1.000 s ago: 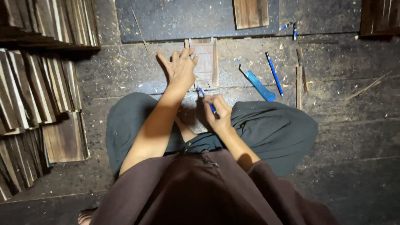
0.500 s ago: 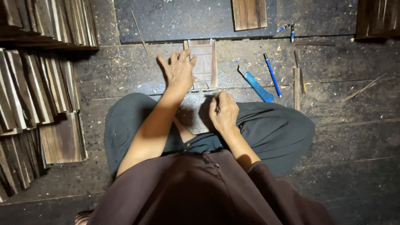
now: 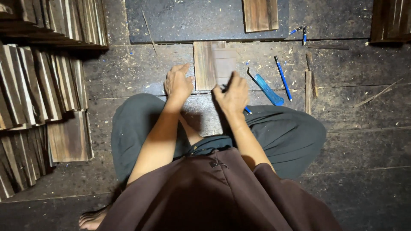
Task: Marking wooden boards with a pencil for further processing in a woodworking shop.
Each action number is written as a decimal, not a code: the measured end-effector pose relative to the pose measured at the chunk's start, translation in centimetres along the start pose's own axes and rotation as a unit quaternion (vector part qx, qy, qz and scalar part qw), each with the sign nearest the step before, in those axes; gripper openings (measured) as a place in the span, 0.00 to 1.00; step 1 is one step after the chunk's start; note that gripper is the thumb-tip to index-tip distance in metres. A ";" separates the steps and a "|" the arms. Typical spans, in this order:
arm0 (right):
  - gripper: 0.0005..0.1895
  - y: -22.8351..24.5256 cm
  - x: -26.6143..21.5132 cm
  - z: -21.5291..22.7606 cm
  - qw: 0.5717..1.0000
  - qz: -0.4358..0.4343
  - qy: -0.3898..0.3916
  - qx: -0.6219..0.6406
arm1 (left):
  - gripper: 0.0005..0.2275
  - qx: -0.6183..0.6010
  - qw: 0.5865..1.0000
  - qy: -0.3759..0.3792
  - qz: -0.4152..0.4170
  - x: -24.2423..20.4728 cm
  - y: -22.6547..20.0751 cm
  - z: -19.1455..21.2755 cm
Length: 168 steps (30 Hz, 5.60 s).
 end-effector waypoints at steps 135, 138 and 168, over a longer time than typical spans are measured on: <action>0.27 -0.5 5.3 3.9 0.815 -0.095 -0.135 0.556 | 0.35 0.179 0.934 -0.085 -0.299 -1.5 -8.6 1.4; 0.10 0.0 5.8 3.1 0.851 -0.070 -0.184 0.486 | 0.35 0.178 0.935 -0.093 -0.292 -1.4 -8.6 1.4; 0.06 -0.1 9.8 2.8 0.919 -0.015 -0.153 0.364 | 0.34 0.189 0.946 -0.100 -0.244 -0.7 -8.0 0.3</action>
Point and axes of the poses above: each hand's wrist, its own x-axis towards the middle knuckle, its own z-axis out of the back of the hand, y = z × x, the point moved 7 cm from there along x, towards the middle knuckle, and after that the axes turned 3 degrees about x, right-handed, at the moved point
